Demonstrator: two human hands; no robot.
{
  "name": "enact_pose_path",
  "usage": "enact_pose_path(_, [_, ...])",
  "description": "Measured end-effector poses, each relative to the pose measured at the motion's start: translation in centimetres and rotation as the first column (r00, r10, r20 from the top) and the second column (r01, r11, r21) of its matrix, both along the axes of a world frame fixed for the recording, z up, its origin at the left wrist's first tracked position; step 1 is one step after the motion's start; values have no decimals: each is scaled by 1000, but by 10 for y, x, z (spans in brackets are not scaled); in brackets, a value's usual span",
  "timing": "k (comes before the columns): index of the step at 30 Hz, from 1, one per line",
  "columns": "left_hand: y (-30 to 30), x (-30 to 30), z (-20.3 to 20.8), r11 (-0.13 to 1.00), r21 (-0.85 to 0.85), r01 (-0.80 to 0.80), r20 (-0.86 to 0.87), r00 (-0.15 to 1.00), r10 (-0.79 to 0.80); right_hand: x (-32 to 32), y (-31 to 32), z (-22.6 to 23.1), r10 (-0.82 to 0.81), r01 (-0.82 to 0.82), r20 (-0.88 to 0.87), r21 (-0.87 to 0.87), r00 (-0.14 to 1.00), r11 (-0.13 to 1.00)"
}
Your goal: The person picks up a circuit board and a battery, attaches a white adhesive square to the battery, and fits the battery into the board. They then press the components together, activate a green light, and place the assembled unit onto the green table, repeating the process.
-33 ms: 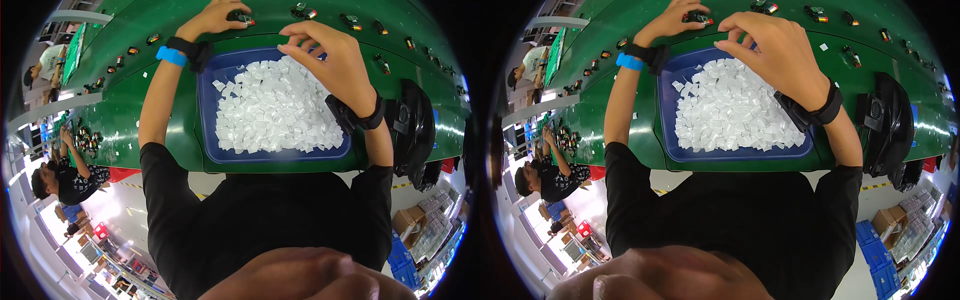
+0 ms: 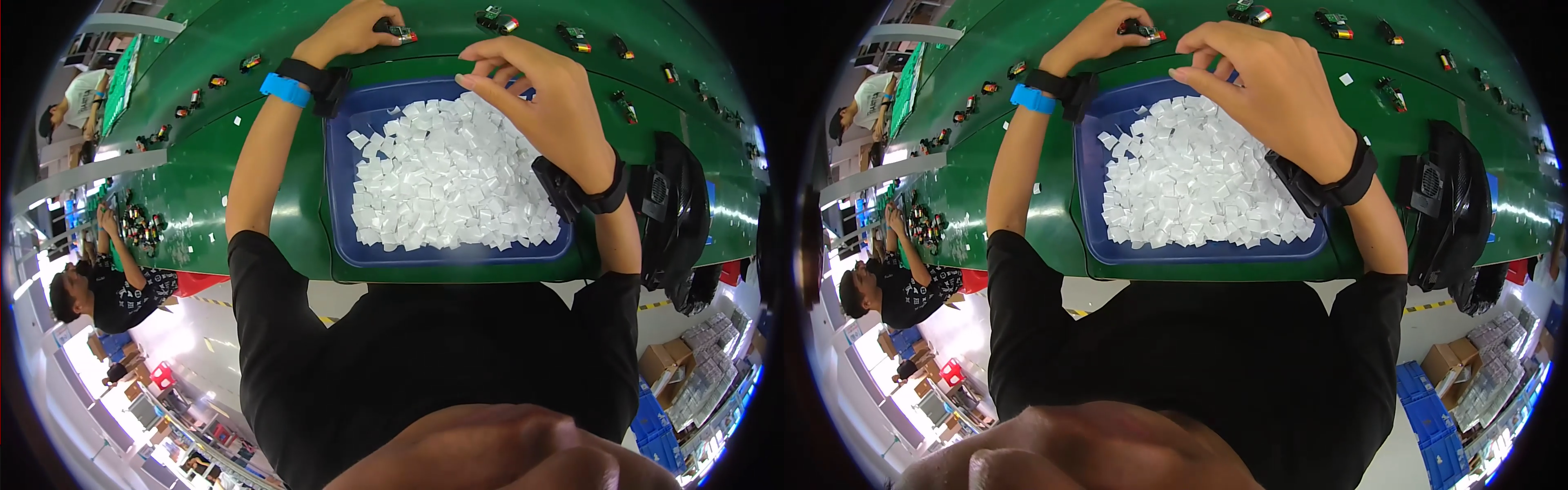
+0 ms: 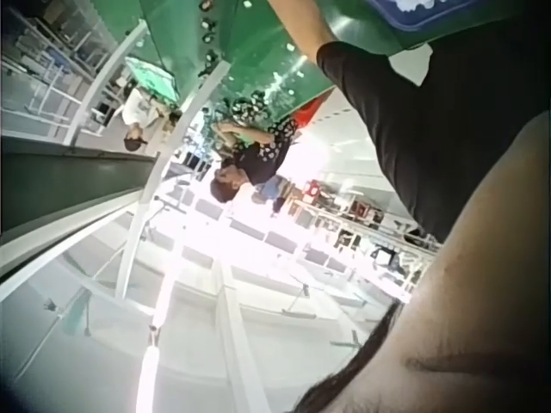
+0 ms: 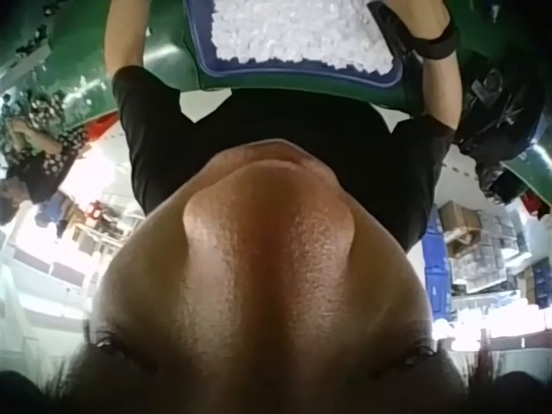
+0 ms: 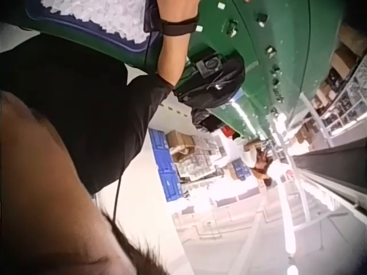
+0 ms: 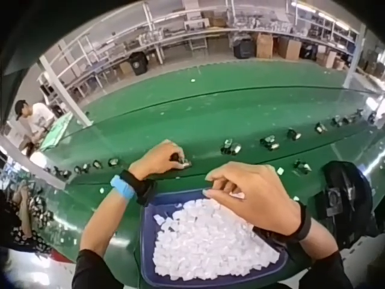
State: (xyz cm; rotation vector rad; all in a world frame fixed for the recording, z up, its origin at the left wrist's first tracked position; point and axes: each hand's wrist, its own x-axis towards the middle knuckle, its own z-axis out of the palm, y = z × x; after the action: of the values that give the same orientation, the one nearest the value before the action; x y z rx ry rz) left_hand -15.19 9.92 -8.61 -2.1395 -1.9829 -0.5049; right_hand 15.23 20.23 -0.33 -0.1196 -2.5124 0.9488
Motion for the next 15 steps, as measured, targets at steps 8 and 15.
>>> enact_pose_path(8, [-32, 106, 85, 948, 309, -75, 389, 920, -54, -3, 8, -7, -76, 80, 45, -102, 996, 991])
enact_pose_path(15, [-53, 134, 71, 922, 386, -16, 227, 971, -78, -4, -3, -3, 298, -77, 103, -841, 949, 536])
